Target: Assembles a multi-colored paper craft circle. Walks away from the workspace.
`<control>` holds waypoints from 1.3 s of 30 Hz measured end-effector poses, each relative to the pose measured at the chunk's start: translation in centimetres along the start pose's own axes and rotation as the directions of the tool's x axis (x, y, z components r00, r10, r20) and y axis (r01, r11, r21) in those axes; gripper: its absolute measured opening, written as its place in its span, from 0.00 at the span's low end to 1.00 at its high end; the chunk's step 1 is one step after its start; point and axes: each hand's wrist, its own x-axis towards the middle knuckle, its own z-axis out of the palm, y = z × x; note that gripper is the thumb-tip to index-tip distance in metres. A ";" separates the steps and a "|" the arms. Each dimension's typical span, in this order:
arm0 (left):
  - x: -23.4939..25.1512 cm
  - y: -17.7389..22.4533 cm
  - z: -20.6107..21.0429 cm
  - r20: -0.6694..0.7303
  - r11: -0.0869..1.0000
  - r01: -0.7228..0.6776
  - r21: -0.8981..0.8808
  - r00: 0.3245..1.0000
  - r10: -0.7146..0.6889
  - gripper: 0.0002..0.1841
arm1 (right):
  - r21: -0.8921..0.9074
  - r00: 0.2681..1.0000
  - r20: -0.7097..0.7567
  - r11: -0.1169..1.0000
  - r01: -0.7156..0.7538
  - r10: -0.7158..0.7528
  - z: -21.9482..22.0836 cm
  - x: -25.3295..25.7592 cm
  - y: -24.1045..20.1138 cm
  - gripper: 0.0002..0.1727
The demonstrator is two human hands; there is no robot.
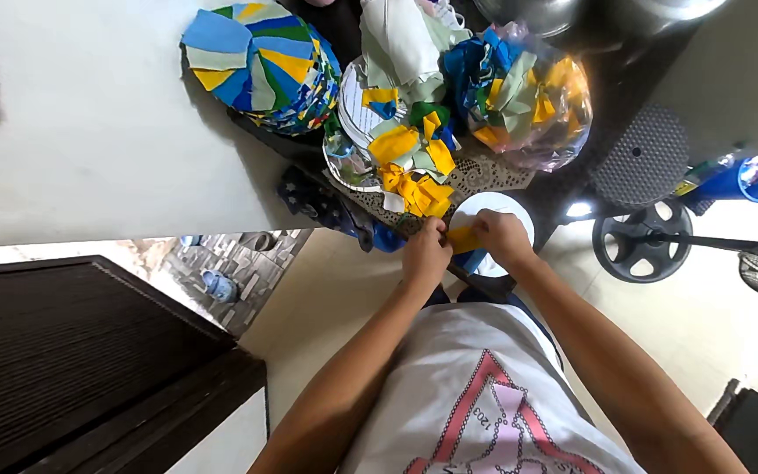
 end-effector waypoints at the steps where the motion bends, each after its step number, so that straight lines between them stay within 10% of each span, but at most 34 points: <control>1: 0.0 0.1 0.0 0.004 1.000 0.005 0.004 1.000 -0.005 0.19 | -0.001 1.000 0.001 1.000 -0.001 0.001 0.0 0.0 0.0 0.08; 14: -1.1 -2.0 -0.6 -0.057 0.991 -0.096 -0.089 0.994 0.091 0.14 | 0.001 1.000 -0.018 1.000 0.012 -0.012 -0.2 -0.4 -0.3 0.07; 29: -2.5 -5.1 1.2 -0.007 0.785 -0.547 0.292 0.819 0.573 0.15 | -0.006 1.000 0.021 1.000 0.007 -0.006 0.0 0.4 0.2 0.10; 39: -1.9 -5.2 1.1 0.052 0.738 -0.586 0.335 0.793 0.607 0.14 | -0.067 0.986 -0.164 0.997 0.032 -0.042 -0.9 -1.8 0.5 0.12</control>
